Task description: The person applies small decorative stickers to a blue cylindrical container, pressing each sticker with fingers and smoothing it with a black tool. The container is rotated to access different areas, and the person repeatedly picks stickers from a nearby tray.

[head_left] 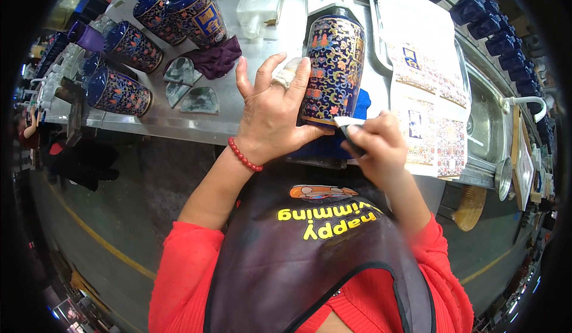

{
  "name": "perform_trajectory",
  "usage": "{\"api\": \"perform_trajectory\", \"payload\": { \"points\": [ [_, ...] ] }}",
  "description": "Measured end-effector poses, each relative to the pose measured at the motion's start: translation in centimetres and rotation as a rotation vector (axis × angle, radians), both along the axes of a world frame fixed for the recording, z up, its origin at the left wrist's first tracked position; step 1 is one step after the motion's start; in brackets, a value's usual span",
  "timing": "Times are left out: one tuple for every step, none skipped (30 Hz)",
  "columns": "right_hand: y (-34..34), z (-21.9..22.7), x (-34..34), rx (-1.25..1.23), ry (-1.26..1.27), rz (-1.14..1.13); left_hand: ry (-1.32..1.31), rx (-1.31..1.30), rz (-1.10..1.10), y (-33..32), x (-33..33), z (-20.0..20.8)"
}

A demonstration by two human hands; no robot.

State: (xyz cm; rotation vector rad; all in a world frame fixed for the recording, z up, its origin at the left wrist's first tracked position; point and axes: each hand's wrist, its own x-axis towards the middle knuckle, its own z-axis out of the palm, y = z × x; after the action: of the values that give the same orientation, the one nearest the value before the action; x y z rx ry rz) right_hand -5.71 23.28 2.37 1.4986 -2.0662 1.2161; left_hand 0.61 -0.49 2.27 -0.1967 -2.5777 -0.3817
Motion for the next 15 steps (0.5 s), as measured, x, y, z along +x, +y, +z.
{"api": "perform_trajectory", "payload": {
  "points": [
    [0.0, 0.0, 0.1, 0.081, -0.007, 0.047, -0.004, -0.058, 0.014, 0.0, 0.0, 0.4],
    [0.3, 0.2, 0.0, 0.083, -0.092, 0.151, -0.008, -0.104, 0.027, 0.1, 0.1, 0.7],
    [0.4, 0.3, 0.1, 0.050, -0.130, 0.113, -0.005, -0.113, 0.030, 0.3, 0.2, 0.8],
    [0.6, 0.4, 0.0, 0.023, -0.183, 0.052, 0.046, -0.123, 0.028, 0.6, 0.1, 0.7],
    [0.7, 0.5, 0.0, -0.030, -0.210, 0.021, 0.073, -0.094, 0.024, 0.8, 0.0, 0.5],
    [0.8, 0.4, -0.2, -0.065, -0.197, -0.087, 0.097, -0.064, 0.019, 1.0, -0.1, 0.2],
    [0.9, 0.5, -0.2, -0.009, -0.272, -0.191, 0.114, -0.031, 0.014, 1.1, -0.2, -0.1],
    [0.8, 0.4, -0.3, -0.002, -0.269, -0.168, 0.160, 0.024, -0.001, 1.2, -0.4, -0.5],
    [0.8, 0.4, -0.2, 0.029, -0.296, -0.174, 0.110, 0.058, 0.012, 1.1, -0.3, -0.8],
    [0.7, 0.4, -0.2, 0.015, -0.265, -0.165, 0.060, 0.093, 0.024, 1.0, -0.2, -1.1],
    [0.7, 0.4, -0.1, 0.016, -0.250, -0.168, 0.015, 0.142, 0.027, 0.9, -0.1, -1.3],
    [0.7, 0.4, -0.1, 0.029, -0.246, -0.185, 0.007, 0.152, 0.019, 0.7, -0.1, -1.5],
    [0.7, 0.4, 0.1, -0.011, -0.344, -0.189, 0.033, 0.097, 0.023, 0.6, -0.2, -1.6],
    [0.7, 0.4, 0.2, -0.040, -0.454, -0.207, 0.057, 0.053, 0.022, 0.4, -0.1, -1.7],
    [0.7, 0.4, 0.4, -0.081, -0.493, -0.175, 0.067, 0.016, 0.026, 0.3, -0.1, -1.7]
  ]
}}
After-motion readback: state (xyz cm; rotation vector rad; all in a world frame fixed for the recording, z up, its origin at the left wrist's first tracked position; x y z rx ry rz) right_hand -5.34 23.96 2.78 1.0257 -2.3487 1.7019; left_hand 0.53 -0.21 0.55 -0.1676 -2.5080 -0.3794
